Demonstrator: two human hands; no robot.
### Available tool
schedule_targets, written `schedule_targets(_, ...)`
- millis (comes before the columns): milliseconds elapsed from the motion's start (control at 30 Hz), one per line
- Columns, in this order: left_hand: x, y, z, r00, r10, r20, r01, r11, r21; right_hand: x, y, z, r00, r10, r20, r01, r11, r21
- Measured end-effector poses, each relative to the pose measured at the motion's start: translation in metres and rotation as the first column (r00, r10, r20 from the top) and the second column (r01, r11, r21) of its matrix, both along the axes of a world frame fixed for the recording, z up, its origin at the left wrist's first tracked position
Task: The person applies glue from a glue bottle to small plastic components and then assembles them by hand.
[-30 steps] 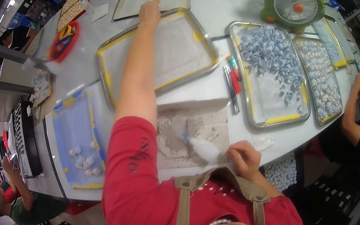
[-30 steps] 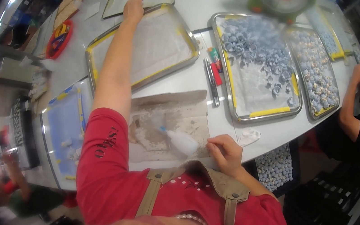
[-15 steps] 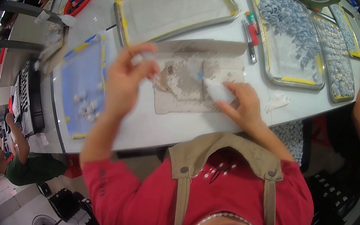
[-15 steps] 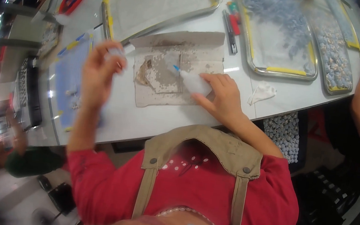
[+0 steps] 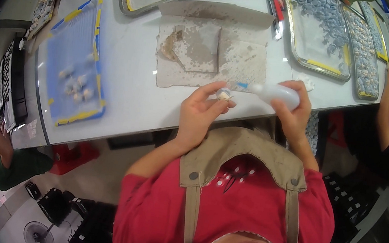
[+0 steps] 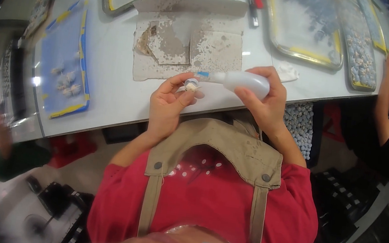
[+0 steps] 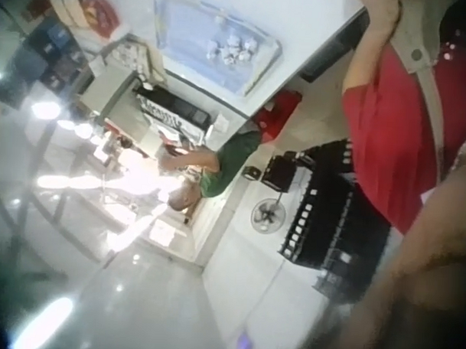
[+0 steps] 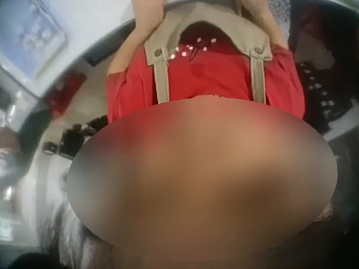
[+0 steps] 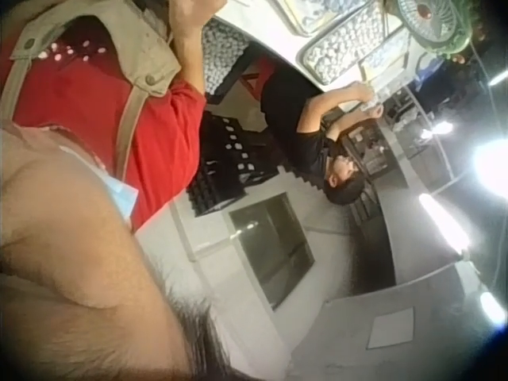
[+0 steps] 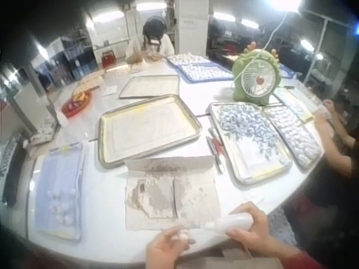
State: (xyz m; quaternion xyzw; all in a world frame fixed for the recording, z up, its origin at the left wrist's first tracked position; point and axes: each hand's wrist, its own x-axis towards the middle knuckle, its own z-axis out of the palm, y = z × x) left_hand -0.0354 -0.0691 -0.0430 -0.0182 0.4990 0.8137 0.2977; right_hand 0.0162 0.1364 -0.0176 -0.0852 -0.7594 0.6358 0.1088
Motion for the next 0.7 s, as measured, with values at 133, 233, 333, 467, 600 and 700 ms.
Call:
schedule_targets(133, 0.003, -0.002, 0.002, 0.999, -0.025, -0.043, 0.024, 1.000, -0.020, 0.008, 0.004, 0.012, 0.989, 0.006, -0.145, 0.014, 0.990, 0.138)
schedule_targets(233, 0.005, 0.001, 0.001, 0.996, -0.028, -0.083, 0.026, 0.999, -0.036, 0.008, 0.004, 0.017, 0.971, 0.048, -0.234, 0.019, 0.961, 0.277)
schedule_targets(333, 0.007, 0.000, 0.000, 0.995, -0.027, -0.095, 0.024, 0.999, -0.038, 0.006, 0.001, 0.021, 0.956, 0.075, -0.283, 0.049, 0.912, 0.407)
schedule_targets(467, 0.008, 0.000, 0.002, 0.995, -0.029, -0.094, 0.025, 0.999, -0.045, 0.003, -0.006, 0.024, 0.942, 0.106, -0.319, 0.067, 0.871, 0.487)
schedule_targets(600, 0.008, -0.002, 0.003, 0.995, -0.033, -0.090, 0.029, 0.998, -0.050, 0.000, -0.011, 0.026, 0.943, 0.104, -0.315, 0.070, 0.866, 0.495)
schedule_targets(700, 0.009, -0.002, 0.002, 0.997, -0.021, -0.074, 0.019, 0.999, -0.031, -0.001, -0.013, 0.026, 0.945, 0.114, -0.307, 0.069, 0.845, 0.530)
